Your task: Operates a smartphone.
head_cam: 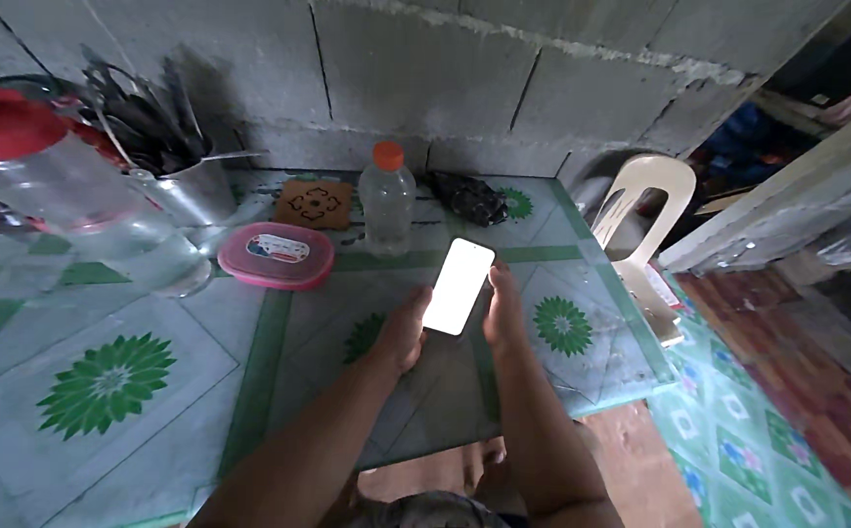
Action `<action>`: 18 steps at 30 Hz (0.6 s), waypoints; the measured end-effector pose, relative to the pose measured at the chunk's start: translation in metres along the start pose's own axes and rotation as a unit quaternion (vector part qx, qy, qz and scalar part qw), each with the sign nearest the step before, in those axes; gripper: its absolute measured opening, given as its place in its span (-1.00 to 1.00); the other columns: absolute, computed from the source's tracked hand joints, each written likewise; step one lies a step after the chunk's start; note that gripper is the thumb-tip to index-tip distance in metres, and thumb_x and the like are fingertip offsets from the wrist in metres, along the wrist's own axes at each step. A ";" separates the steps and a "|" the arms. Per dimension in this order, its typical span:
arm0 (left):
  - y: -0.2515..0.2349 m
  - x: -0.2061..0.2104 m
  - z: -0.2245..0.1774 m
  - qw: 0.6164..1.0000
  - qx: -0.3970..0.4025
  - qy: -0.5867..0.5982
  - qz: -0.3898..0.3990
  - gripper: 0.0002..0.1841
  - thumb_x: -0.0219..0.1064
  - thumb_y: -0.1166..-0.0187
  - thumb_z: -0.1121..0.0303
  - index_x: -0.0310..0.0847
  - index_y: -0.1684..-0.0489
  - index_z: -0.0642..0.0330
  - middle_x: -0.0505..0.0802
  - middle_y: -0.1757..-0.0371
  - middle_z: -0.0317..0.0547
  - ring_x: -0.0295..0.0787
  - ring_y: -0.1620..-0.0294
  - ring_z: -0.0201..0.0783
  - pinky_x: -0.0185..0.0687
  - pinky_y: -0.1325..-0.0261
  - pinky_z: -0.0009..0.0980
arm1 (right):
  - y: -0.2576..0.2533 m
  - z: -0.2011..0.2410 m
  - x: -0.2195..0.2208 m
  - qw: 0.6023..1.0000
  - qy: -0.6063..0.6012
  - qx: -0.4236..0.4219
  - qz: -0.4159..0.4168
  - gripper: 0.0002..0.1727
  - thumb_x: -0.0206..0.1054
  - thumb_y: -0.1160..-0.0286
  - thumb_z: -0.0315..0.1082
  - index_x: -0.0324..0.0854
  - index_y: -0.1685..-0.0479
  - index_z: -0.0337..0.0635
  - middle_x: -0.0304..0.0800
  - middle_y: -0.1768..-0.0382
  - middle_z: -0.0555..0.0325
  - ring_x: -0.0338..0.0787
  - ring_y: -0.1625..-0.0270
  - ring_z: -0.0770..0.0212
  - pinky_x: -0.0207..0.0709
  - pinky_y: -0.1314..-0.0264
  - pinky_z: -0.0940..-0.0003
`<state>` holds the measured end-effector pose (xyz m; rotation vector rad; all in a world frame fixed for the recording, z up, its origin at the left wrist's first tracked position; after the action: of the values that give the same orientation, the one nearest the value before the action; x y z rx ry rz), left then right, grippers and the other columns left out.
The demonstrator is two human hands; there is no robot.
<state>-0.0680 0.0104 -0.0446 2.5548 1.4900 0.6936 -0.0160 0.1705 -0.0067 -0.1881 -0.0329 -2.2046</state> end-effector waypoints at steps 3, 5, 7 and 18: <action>0.001 0.005 -0.004 0.999 0.025 -0.020 0.017 -0.54 -0.03 -0.88 0.06 0.42 -0.55 0.13 0.66 -0.48 -0.01 0.63 -0.46 -0.19 0.64 -0.43 -0.13 | 0.003 0.007 0.005 0.999 0.036 -0.020 0.003 -0.44 0.05 -0.75 -0.23 0.26 -0.69 -0.20 0.43 -0.59 -0.08 0.48 -0.59 0.19 0.39 -0.62 0.13; 0.002 0.006 -0.005 0.998 0.038 -0.035 0.020 -0.56 -0.01 -0.88 0.10 0.45 -0.52 0.16 0.66 -0.46 0.01 0.63 -0.45 -0.19 0.63 -0.41 -0.13 | 0.003 0.007 0.007 0.999 0.046 -0.021 0.000 -0.42 0.08 -0.74 -0.29 0.19 -0.73 -0.20 0.41 -0.61 -0.11 0.48 -0.59 0.17 0.39 -0.63 0.13; 0.003 0.006 -0.005 0.997 0.049 -0.052 0.028 -0.56 -0.01 -0.88 0.11 0.45 -0.52 0.18 0.64 -0.48 0.03 0.60 -0.47 -0.18 0.60 -0.44 -0.13 | 0.002 0.005 0.008 0.999 0.042 -0.016 -0.002 -0.43 0.11 -0.75 -0.33 0.15 -0.72 -0.18 0.41 -0.60 -0.11 0.50 -0.58 0.16 0.41 -0.61 0.11; 0.002 0.004 -0.003 0.998 0.036 -0.058 0.015 -0.55 -0.01 -0.87 0.06 0.45 -0.55 0.10 0.60 -0.55 -0.02 0.55 -0.53 -0.20 0.57 -0.46 -0.10 | -0.001 0.000 0.008 1.000 0.018 -0.010 0.008 -0.37 0.17 -0.60 -0.47 0.14 -0.69 -0.19 0.52 -0.46 -0.09 0.63 -0.42 0.18 0.55 -0.46 0.18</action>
<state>-0.0657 0.0120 -0.0400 2.6251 1.4684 0.4956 -0.0214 0.1642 -0.0051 -0.1599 0.0100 -2.1933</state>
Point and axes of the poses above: each hand's wrist, its own y-axis away from the middle knuckle, its own x-axis out of the palm, z = x × y, the point moved 7 cm from there along -y, towards the middle knuckle
